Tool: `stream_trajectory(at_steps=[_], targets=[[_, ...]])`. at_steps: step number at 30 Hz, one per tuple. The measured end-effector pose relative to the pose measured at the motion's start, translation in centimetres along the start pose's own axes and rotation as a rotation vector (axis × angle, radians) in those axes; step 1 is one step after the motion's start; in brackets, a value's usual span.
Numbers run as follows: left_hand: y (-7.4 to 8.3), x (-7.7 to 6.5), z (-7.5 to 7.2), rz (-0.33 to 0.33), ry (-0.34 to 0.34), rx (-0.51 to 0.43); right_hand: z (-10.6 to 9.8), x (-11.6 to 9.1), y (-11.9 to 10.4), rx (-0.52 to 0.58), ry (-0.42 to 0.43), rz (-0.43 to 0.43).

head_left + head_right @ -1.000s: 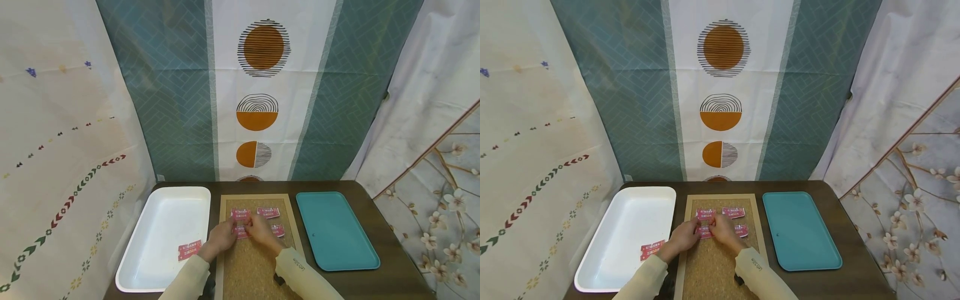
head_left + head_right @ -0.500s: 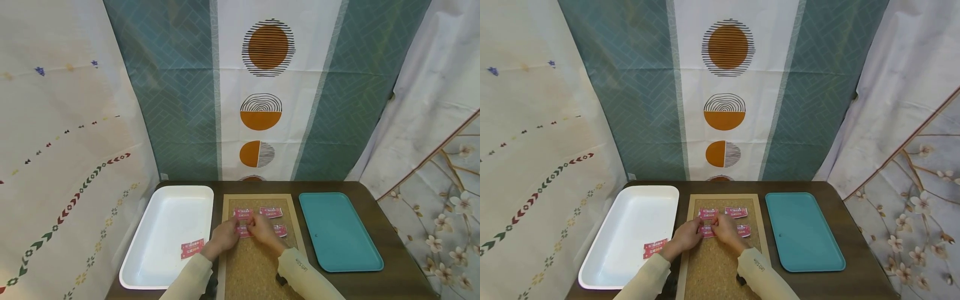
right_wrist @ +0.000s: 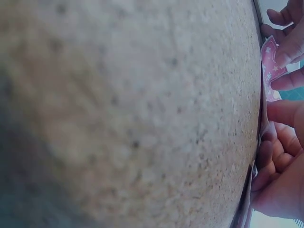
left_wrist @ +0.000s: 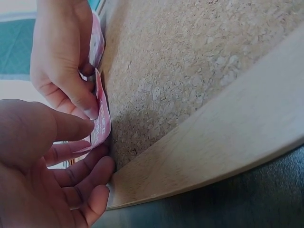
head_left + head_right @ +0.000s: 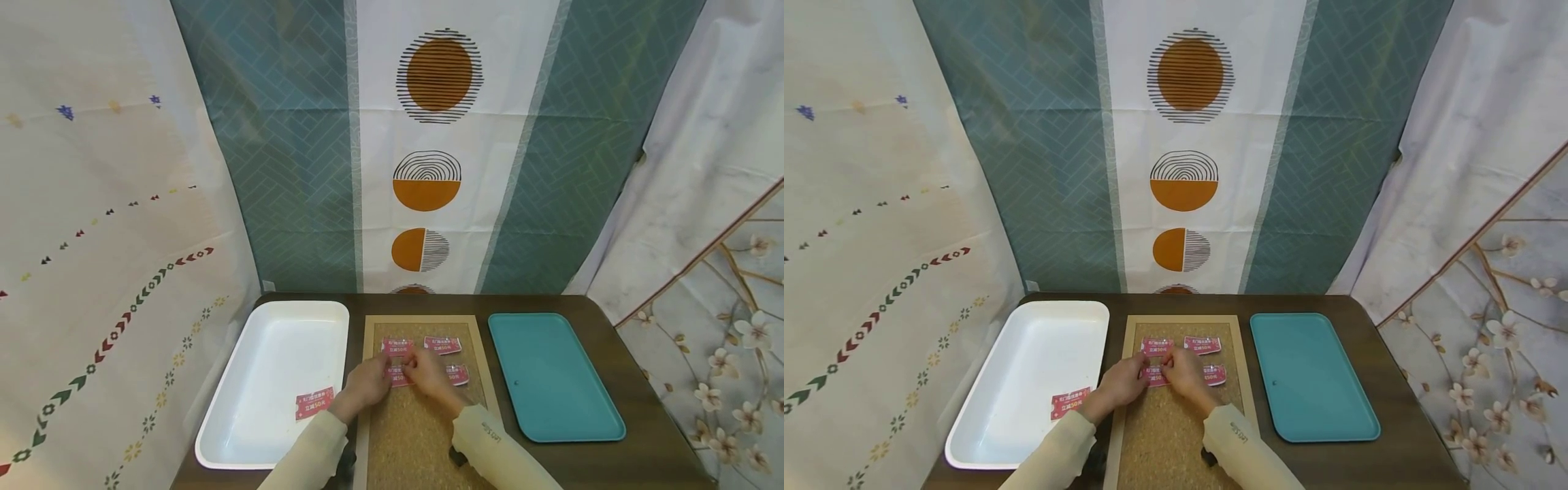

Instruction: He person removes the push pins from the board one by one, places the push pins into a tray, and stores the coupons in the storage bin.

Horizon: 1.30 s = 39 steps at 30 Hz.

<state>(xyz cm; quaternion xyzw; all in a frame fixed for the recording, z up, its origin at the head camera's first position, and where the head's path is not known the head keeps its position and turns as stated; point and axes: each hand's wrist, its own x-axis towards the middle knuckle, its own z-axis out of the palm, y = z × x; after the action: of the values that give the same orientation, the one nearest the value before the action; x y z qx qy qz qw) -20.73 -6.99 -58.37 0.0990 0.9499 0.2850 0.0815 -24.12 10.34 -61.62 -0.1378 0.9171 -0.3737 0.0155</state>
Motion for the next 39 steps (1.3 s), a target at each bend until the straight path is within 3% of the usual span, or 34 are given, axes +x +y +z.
stream_trajectory(at_steps=[8,19,23,33,39], targets=[[0.0,-0.1,0.2,0.004,-0.011,-0.042,0.2,0.1,-0.2,-0.062,0.037,-0.014],[-0.2,-0.1,0.1,0.022,0.013,-0.012,0.4,0.3,-0.3,-0.077,0.001,0.040],[-0.2,-0.1,0.0,0.016,0.008,-0.024,0.3,0.3,-0.5,-0.098,0.004,0.016],[0.1,-0.3,-0.4,0.030,0.019,-0.015,-0.7,0.3,-0.6,-0.025,-0.092,0.048],[0.2,-0.5,-0.8,0.057,0.047,0.007,-1.8,0.1,-0.6,0.020,-0.128,-0.010]])
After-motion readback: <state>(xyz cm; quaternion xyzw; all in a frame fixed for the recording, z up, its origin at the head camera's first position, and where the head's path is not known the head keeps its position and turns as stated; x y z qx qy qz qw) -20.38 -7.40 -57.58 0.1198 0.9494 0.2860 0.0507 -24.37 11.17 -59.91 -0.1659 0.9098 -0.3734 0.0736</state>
